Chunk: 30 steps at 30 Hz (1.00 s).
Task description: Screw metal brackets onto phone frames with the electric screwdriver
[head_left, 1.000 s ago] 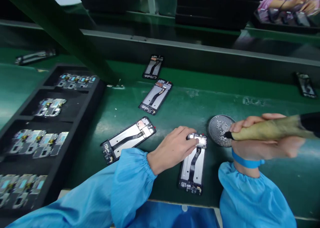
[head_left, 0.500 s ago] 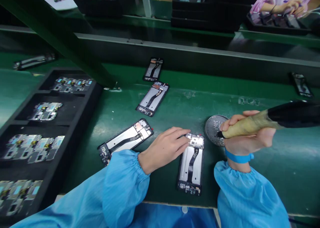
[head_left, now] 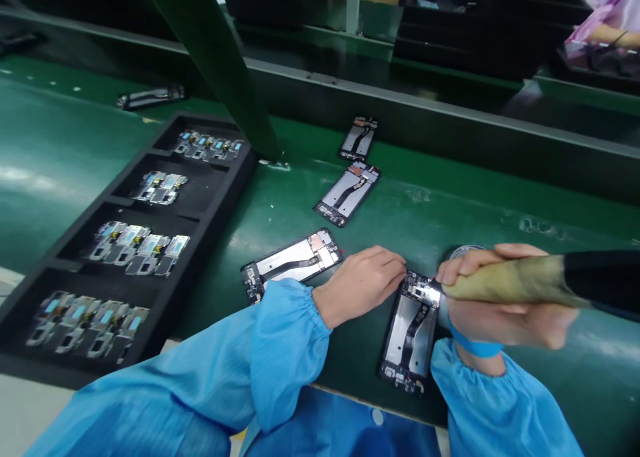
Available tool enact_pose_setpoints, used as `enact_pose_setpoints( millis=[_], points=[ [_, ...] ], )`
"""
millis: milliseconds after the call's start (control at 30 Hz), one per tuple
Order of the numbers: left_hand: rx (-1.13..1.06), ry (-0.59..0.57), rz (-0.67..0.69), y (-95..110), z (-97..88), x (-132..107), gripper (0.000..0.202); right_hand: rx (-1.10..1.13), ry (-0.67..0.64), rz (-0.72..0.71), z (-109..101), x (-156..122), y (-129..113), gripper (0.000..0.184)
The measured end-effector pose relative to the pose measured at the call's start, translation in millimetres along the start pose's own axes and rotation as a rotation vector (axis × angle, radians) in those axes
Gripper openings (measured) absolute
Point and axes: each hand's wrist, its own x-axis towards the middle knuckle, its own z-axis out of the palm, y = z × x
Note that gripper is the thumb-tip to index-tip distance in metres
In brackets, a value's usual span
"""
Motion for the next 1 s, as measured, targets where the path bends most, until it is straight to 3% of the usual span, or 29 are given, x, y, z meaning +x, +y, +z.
enact_pose_setpoints(
  millis=[200, 633, 700, 800, 900, 1000],
  points=[
    [-0.006, -0.011, 0.002, 1.5, -1.7, 0.2, 0.021, 0.051, -0.061, -0.031, 6.3, -3.0, 18.4, 0.044],
    [-0.008, -0.012, -0.009, 0.3, 0.0, 0.0, 0.019, 0.101, -0.029, -0.071, 22.2, -4.9, 20.5, 0.041],
    [-0.007, 0.013, -0.001, -1.1, 1.8, -0.6, 0.020, 0.080, 0.001, -0.094, 12.3, 2.1, 15.7, 0.042],
    [-0.018, 0.059, 0.005, -2.9, 3.8, -1.3, 0.021, -0.010, 0.169, -0.208, -16.4, 16.9, 4.8, 0.045],
    [-0.030, 0.079, 0.000, -2.5, 3.2, -1.5, 0.022, -0.111, 0.371, -0.174, -44.9, 28.8, -2.5, 0.050],
    [-0.052, 0.096, -0.020, -0.9, 1.3, -1.2, 0.020, -0.122, 0.445, -0.122, -57.6, 34.5, -1.1, 0.053]
  ],
)
